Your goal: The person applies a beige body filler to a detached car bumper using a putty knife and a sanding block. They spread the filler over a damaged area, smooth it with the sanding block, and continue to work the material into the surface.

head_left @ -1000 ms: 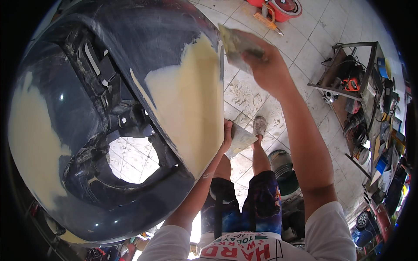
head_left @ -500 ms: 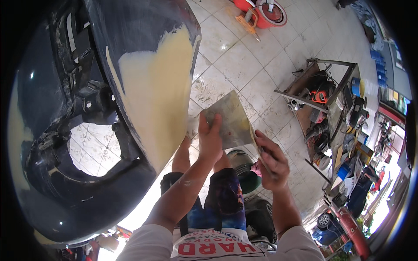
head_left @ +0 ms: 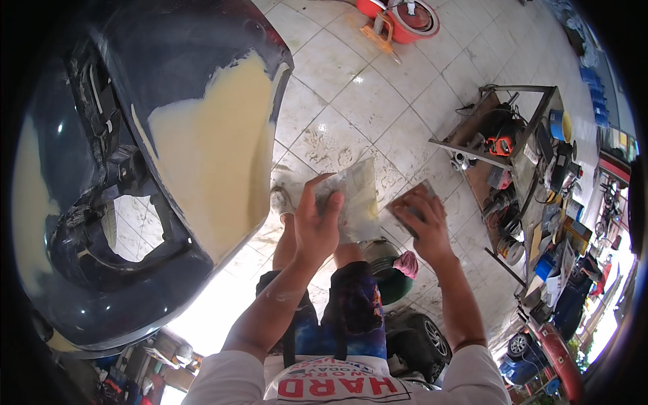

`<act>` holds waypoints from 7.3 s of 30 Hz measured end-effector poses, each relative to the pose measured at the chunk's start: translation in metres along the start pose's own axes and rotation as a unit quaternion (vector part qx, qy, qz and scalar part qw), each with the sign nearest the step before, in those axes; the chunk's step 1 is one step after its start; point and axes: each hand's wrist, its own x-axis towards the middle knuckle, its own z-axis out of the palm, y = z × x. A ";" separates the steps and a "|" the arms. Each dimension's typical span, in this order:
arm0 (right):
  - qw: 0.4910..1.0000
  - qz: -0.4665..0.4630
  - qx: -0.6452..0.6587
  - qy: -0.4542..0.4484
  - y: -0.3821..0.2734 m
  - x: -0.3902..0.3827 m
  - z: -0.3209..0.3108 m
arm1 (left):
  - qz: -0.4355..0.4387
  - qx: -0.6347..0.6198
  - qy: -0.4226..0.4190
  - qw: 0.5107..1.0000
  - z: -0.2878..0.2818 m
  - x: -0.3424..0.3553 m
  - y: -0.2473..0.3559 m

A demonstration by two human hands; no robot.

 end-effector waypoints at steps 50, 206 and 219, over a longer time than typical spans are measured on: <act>0.799 0.164 0.576 -0.056 -0.132 0.336 -0.007 | 0.228 0.453 0.142 0.850 -0.109 0.052 -0.135; 0.902 0.119 0.401 0.106 0.006 -0.004 0.069 | 0.047 0.345 -0.070 0.935 -0.022 -0.010 0.031; 0.803 0.263 0.526 -0.099 -0.010 0.064 0.101 | 0.135 0.413 -0.126 0.892 -0.050 -0.001 0.012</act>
